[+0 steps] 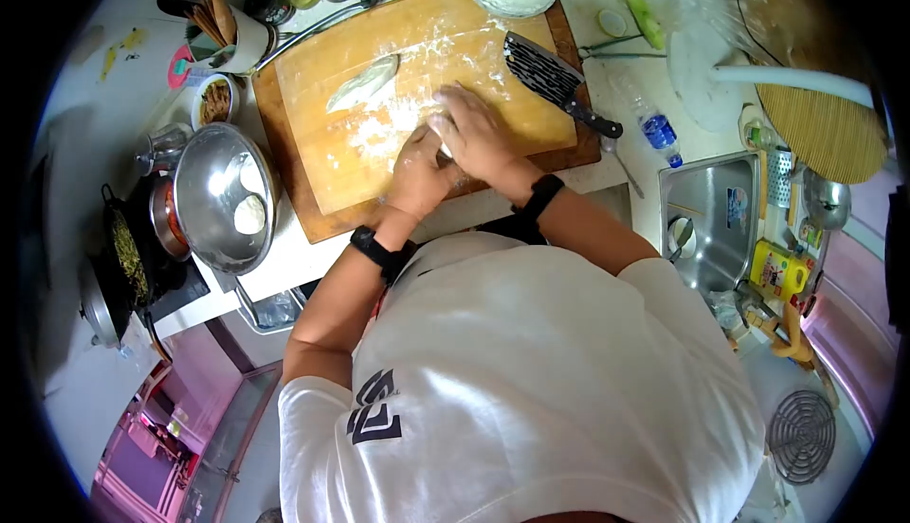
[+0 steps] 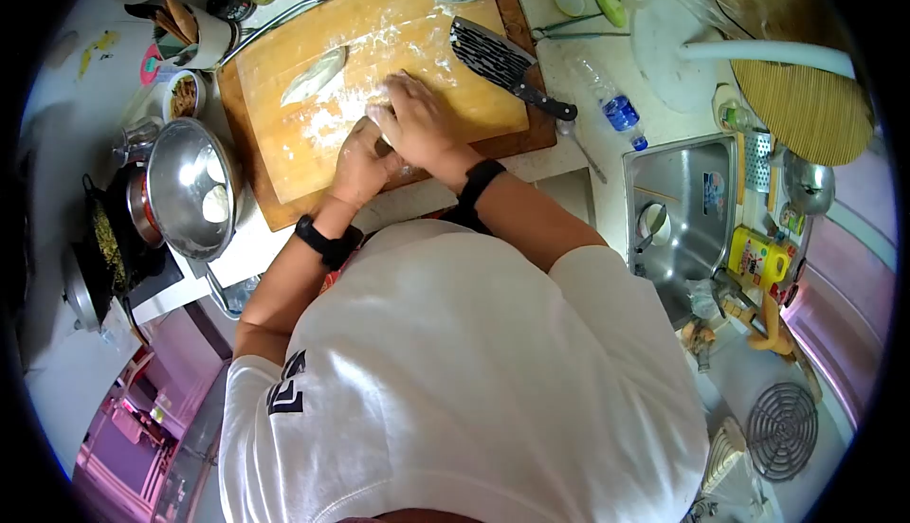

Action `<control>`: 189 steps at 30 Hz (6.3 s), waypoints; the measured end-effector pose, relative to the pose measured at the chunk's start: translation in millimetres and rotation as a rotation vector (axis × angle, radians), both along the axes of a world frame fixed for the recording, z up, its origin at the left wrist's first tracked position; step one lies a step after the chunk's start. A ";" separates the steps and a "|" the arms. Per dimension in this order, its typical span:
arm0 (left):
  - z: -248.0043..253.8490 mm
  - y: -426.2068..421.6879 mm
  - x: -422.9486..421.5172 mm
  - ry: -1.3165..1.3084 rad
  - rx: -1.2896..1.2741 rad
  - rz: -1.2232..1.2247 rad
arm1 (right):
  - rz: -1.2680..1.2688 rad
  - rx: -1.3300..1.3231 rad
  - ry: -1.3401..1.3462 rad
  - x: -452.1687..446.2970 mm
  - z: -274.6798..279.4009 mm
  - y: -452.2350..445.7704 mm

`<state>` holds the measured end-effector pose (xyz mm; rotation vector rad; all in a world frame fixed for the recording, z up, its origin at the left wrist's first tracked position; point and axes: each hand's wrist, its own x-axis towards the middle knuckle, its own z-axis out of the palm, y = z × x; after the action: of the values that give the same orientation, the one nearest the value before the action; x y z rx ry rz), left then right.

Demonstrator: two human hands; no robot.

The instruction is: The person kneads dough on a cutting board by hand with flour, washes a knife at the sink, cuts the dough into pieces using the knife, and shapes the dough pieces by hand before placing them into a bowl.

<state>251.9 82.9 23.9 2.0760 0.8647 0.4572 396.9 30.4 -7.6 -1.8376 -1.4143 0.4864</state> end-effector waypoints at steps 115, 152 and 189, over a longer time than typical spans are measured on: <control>8.7 -15.2 -39.8 0.166 0.432 -0.140 | -0.038 -0.009 -0.233 35.9 33.1 -67.8; -20.8 75.8 58.2 0.517 0.600 0.058 | -0.078 0.042 -0.102 68.8 14.8 -111.0; -40.8 127.8 71.6 0.496 0.642 0.149 | -0.044 0.004 -0.078 73.7 15.6 -112.5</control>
<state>323.5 210.7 -16.9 2.7947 1.2908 0.3239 470.6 -82.1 8.0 -1.8985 -1.4223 0.3929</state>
